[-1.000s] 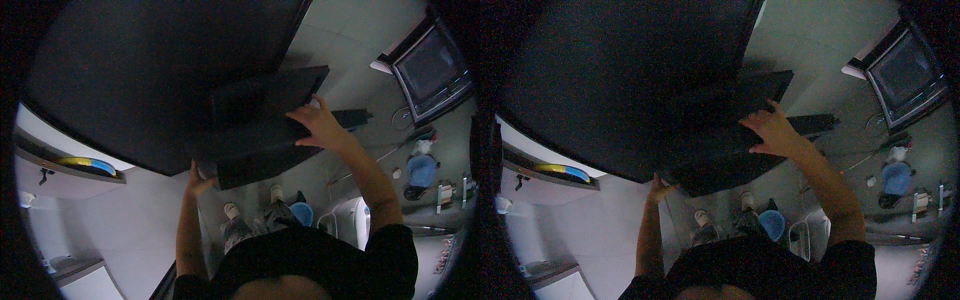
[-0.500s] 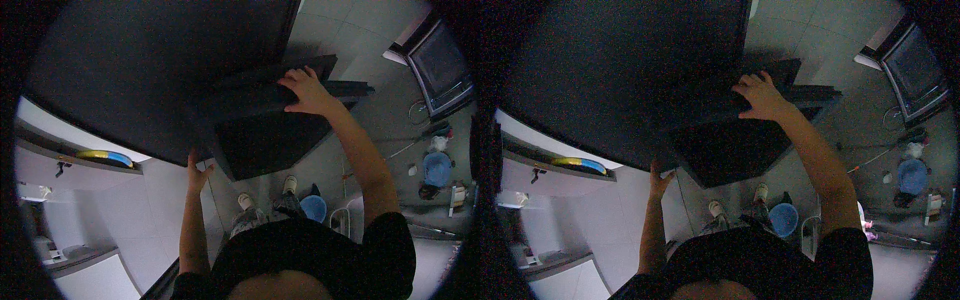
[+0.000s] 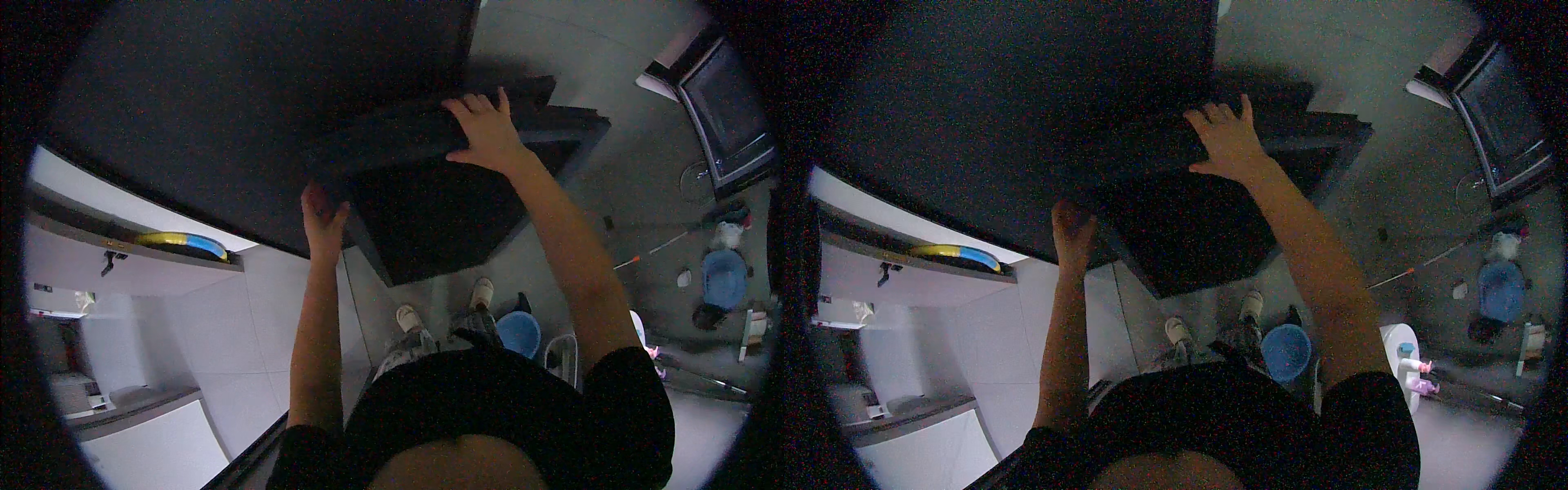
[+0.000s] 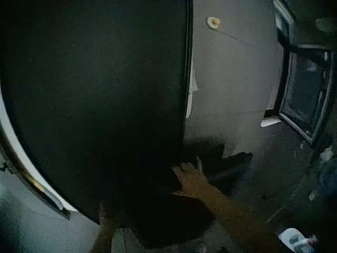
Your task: The person wipes the frame of a mesh window screen with a cloth and then installs the screen into a window frame in a bedroom.
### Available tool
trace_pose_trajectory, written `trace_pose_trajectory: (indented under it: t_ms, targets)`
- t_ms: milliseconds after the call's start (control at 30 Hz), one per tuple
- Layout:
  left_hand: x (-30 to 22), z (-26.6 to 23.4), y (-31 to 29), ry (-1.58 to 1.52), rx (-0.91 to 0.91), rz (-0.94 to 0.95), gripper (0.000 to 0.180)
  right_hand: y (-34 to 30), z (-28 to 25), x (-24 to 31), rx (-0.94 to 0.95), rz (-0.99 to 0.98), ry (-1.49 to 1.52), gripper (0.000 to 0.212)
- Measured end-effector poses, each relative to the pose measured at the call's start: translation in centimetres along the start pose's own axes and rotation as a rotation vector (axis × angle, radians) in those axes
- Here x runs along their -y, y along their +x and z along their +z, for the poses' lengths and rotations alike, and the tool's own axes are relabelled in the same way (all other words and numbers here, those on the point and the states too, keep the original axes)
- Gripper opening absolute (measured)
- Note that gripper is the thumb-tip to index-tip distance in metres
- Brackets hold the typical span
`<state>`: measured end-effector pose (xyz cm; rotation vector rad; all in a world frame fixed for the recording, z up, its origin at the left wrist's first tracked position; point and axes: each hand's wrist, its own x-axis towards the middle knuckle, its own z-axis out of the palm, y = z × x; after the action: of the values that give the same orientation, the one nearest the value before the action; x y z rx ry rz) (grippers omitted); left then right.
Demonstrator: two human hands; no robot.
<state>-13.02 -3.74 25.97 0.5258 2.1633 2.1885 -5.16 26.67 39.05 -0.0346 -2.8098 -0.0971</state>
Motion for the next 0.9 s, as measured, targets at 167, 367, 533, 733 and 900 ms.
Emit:
trace_pose_trajectory:
  t_ms: [167,367,533,733,900]
  targets:
    - [0.0,-0.4,1.8,0.144,-0.062,-0.035,0.052,0.2,1.0,0.0,-0.078,-0.020,0.020,0.078]
    - [-2.2,0.2,2.1,0.167,-0.048,-0.057,0.041,-0.3,1.1,0.2,-0.024,0.048,0.067,0.079]
    - [-0.3,-1.7,2.6,0.115,-0.026,-0.011,0.043,-1.8,1.5,1.4,-0.122,0.019,0.100,0.077]
    - [1.3,-2.8,3.4,0.183,-0.012,0.055,0.042,-4.3,1.8,2.3,-0.168,0.032,0.111,0.078]
    - [-0.1,-1.3,2.8,-0.053,0.036,-0.003,0.043,-8.2,1.3,2.5,-0.191,0.127,0.211,0.075]
